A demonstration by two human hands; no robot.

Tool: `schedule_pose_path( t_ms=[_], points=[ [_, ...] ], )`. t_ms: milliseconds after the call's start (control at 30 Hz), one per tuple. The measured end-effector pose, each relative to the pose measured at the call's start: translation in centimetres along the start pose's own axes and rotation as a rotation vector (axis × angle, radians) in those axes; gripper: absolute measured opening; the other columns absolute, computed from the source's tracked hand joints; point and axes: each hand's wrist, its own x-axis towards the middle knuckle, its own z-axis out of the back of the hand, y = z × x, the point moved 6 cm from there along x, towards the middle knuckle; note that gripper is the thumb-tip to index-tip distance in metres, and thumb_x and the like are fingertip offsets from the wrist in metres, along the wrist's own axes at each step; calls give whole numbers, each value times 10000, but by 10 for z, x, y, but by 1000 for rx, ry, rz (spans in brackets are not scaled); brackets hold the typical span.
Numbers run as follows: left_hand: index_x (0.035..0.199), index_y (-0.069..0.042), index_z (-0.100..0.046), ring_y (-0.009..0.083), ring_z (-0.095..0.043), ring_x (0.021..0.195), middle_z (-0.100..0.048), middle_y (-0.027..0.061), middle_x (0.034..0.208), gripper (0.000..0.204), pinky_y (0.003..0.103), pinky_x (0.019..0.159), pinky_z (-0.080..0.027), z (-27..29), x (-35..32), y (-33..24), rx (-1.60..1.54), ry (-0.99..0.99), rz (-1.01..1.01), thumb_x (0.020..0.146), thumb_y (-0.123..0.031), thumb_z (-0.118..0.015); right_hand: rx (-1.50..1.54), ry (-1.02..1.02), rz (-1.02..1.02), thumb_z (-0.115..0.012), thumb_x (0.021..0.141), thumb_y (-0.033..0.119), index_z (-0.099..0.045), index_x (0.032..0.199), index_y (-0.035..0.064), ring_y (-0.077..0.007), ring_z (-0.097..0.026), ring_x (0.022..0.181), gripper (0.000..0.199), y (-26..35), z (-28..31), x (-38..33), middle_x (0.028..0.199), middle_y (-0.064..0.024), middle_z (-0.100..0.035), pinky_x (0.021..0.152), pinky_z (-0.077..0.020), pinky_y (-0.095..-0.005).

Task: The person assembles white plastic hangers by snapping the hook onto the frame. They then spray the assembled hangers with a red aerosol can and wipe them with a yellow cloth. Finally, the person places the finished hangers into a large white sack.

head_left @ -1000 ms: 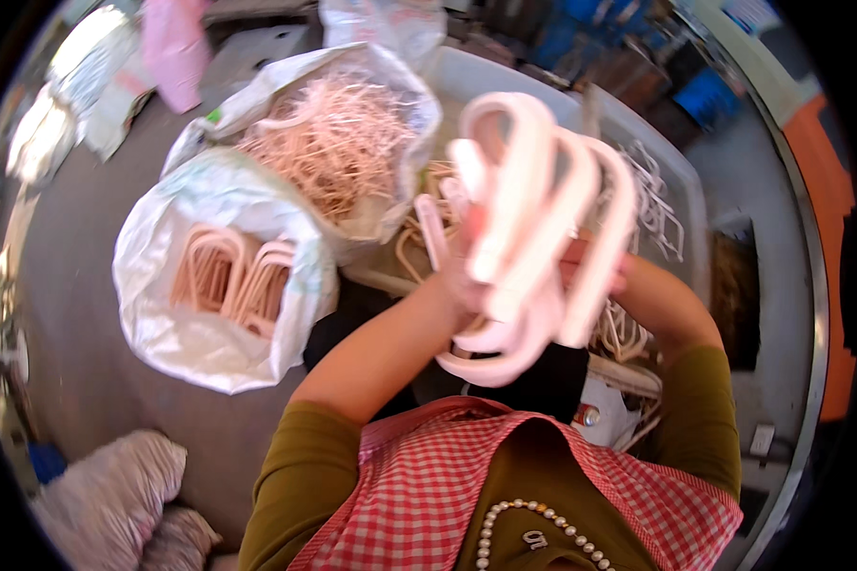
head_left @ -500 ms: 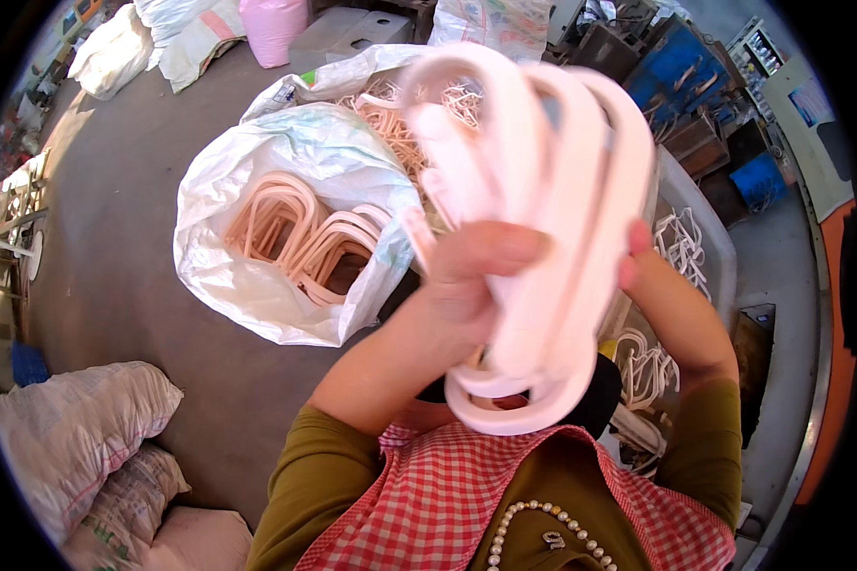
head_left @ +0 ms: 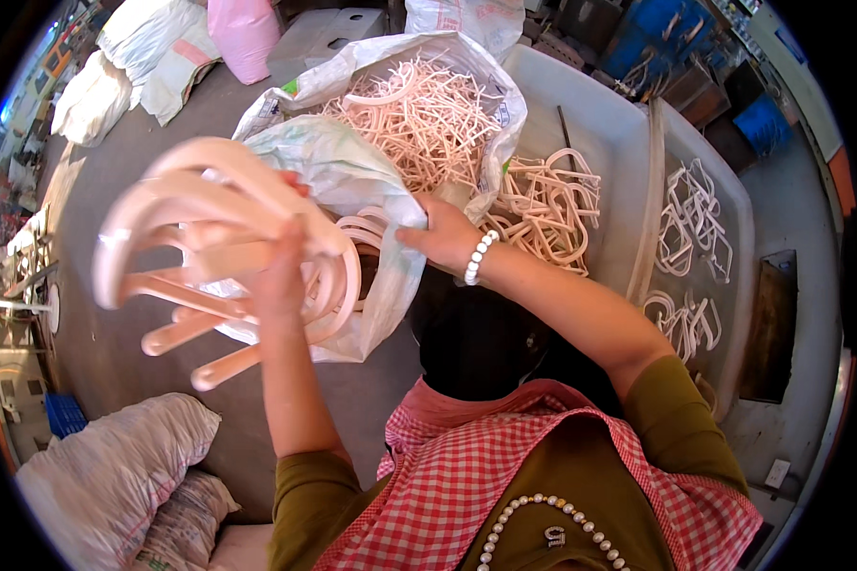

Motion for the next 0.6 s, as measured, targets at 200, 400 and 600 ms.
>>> schedule_pose_path(
  t_ms=[200,400,600],
  points=[
    [1311,-37,-445,147,-545,1056,-565,44,1164,552,300,914,-437,31,-116,164,169,248,707,811,-56,-679,409,-36,-12,-599,854,70,-546,1174,-52,-184,-629,876,346,-3,-19,-14,1011,-127,-665,801,-492,-305],
    [1429,-45,-326,160,-448,1207,-457,58,1344,624,297,988,-394,7,-130,185,220,635,775,889,-159,-617,45,-96,205,-583,869,163,-531,1173,-22,-329,-655,860,360,27,-26,-49,941,-223,-658,754,-497,-377],
    [1429,-5,-287,247,-469,1220,-471,134,1359,613,362,1000,-391,-3,-98,267,323,783,814,926,-246,-539,69,-160,44,-580,880,214,-559,1185,-4,-302,-641,763,376,-1,-1,-20,864,-203,-658,697,-491,-378]
  ],
)
